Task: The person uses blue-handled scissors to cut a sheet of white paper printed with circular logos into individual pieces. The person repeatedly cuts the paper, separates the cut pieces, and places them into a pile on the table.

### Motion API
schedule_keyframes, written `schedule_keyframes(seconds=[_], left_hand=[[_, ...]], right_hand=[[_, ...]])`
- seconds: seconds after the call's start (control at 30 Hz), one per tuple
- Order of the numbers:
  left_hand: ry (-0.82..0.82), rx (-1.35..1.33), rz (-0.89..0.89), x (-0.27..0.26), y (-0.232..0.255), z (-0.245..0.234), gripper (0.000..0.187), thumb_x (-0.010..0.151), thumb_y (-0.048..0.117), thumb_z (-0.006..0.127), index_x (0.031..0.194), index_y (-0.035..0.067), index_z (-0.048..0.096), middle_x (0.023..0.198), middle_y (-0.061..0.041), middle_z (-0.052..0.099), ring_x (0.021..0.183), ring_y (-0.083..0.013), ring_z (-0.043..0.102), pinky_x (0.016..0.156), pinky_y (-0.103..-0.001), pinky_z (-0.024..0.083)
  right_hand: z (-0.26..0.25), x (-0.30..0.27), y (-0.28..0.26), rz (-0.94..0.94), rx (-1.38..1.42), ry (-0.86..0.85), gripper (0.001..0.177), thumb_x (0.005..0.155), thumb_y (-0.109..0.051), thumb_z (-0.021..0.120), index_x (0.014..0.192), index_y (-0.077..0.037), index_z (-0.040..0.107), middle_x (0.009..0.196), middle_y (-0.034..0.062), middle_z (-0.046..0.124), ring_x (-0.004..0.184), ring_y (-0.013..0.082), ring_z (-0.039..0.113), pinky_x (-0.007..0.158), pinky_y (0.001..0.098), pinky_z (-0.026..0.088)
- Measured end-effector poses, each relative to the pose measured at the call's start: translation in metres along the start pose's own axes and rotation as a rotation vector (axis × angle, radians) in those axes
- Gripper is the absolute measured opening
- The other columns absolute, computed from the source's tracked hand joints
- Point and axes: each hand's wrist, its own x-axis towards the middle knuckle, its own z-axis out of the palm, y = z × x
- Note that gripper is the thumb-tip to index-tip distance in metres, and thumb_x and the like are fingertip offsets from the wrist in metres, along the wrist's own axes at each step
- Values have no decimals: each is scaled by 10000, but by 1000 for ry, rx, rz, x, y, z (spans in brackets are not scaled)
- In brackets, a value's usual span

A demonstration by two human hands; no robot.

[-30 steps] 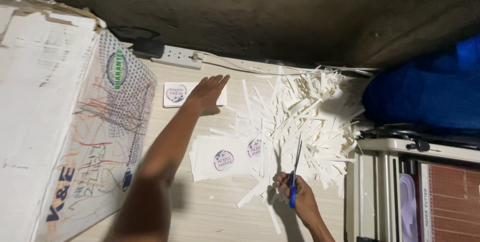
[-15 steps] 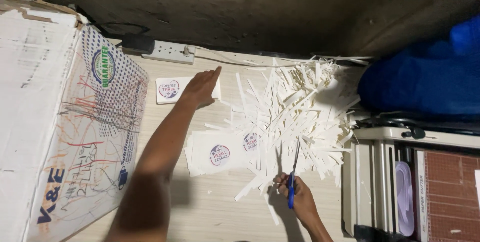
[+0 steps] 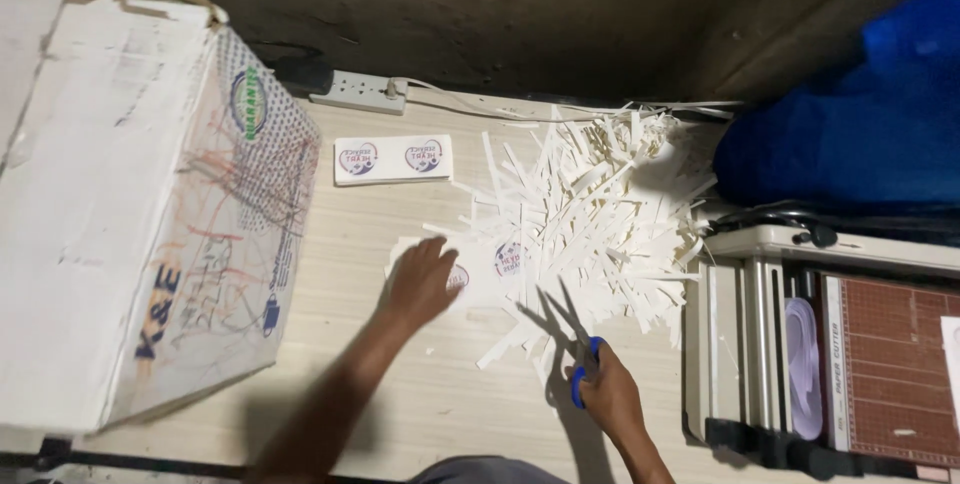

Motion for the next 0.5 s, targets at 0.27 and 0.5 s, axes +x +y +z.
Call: schedule_keyframes(seconds=[0.27,0.5], left_hand=[[210,-10,15,-47,-6,78,731,817,330,780,1434,67,489,1593,-215,318,1489,-383,257,1185,-529,252],[229,9,14,-55,-10,94,784,874,418,682,1514,77,385,1654,-182,199,1542,-354,139,1231,-534,139]], right_hand=[[4,-21,-3,-144,-234,0,404,805,-239,798,1102,-50,601,914,217,711,811,403,686,708,488,520],[44,-32,-50,-404,-248,-35,577,684,-83,801,1205,-61,552,1069,178,641,954,365,639,782,461,519]])
